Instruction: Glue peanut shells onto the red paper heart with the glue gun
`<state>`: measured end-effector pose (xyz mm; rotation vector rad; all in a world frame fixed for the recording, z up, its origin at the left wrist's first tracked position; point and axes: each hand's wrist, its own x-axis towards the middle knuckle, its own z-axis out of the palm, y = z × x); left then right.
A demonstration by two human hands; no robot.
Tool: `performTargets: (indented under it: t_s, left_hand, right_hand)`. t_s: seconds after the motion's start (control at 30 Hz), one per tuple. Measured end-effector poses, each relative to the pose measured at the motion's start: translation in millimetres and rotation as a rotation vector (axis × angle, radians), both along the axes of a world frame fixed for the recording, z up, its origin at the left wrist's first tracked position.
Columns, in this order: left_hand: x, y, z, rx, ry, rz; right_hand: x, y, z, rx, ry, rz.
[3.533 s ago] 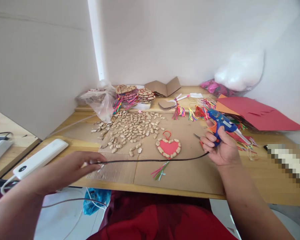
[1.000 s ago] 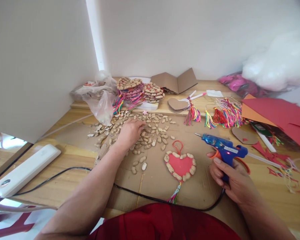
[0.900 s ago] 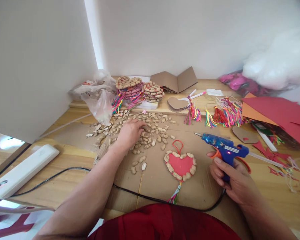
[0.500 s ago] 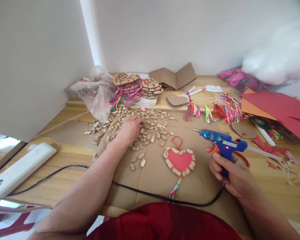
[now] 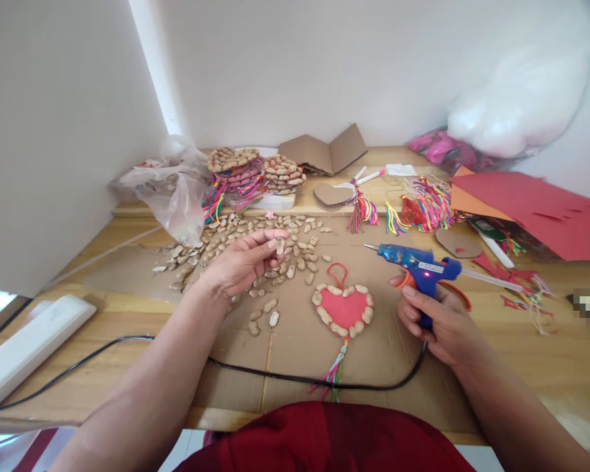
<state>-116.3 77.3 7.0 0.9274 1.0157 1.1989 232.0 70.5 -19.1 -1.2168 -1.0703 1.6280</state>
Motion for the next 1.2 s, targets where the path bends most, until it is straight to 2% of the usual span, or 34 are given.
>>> performTargets:
  t_s: [0.1, 0.2, 0.33, 0.43, 0.6, 0.93, 1.2]
  left_hand:
    - [4, -4, 4.6, -0.048, 0.055, -0.062]
    - [8, -9, 6.8, -0.105, 0.248, -0.161]
    - [14, -13, 2.9, -0.145, 0.467, -0.329]
    - [16, -12, -1.5, -0.138, 0.510, -0.422]
    - [20, -14, 1.2, -0.109, 0.380, -0.330]
    - [25, -16, 3.7, -0.075, 0.182, -0.320]
    - [27, -19, 8.1, -0.085, -0.095, -0.176]
  right_hand:
    - [-1, 0, 0.8, 0.007, 0.011, 0.005]
    - [-3, 0, 2.5, 0.020, 0.019, 0.011]
    - [-3, 0, 3.9, 0.027, 0.022, 0.013]
    - [-3, 0, 3.7, 0.025, 0.025, 0.005]
    - [-4, 1, 3.9, 0.028, 0.022, 0.007]
    - [-6, 0, 5.3, 0.035, 0.005, 0.010]
    - [-4, -1, 5.9, 0.033, 0.005, 0.019]
